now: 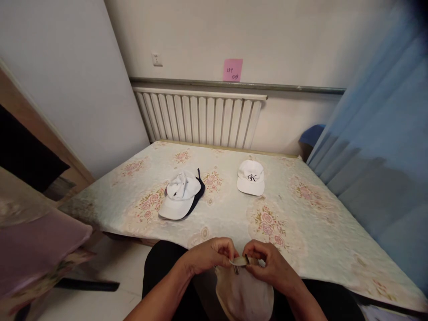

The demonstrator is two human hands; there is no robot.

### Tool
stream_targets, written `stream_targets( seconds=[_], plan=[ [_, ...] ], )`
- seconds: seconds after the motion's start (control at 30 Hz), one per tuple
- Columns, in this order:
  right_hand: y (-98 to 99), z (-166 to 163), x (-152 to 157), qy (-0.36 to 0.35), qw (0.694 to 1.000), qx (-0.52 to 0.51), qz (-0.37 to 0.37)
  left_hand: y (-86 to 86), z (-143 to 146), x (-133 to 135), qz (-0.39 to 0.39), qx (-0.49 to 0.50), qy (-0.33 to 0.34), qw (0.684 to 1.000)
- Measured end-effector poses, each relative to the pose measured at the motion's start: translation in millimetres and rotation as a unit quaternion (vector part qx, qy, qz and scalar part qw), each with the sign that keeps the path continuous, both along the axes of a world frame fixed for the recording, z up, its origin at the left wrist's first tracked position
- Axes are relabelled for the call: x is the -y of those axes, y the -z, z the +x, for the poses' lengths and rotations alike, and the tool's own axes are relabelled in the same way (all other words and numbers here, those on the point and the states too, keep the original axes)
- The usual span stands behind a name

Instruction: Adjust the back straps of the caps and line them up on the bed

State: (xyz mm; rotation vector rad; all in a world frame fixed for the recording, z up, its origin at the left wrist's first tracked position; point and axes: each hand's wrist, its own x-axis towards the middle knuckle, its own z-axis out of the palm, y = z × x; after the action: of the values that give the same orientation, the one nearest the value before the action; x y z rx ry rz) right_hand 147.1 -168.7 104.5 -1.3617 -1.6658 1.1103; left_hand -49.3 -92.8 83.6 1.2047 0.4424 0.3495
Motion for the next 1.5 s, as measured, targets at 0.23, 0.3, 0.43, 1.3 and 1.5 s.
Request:
stream_targets(
  seconds=[0.23,0.3,0.43,1.3,1.5],
  plan=[
    [17.6,3.4,-3.9,0.003,0.997,-0.065,-0.034,-1.0,2.3,-2.0,0.009,-0.03,-0.002,1.0],
    [19.8,3.1,-4.7,0.006,0.995,-0.083,-0.063,0.2,2.6,-3.1,0.022,-0.049,0.004,0.999],
    [23.9,4.1,-6.1,-0.001,0.982,-0.142,-0.128,4.3,1.8,-5.2,0.041,-0.066,0.007,0.997],
    [22.5,-1.5,-6.4,-0.021,0.978,-0.094,-0.185,1.4,-1.3,-3.5,0.111,-0.097,0.021,0.989],
    [30.6,-12.7,-3.5,0.012,0.958,-0.175,-0.228,0.6,-2.9,-2.5,0.11,-0.088,0.013,0.99]
  ],
)
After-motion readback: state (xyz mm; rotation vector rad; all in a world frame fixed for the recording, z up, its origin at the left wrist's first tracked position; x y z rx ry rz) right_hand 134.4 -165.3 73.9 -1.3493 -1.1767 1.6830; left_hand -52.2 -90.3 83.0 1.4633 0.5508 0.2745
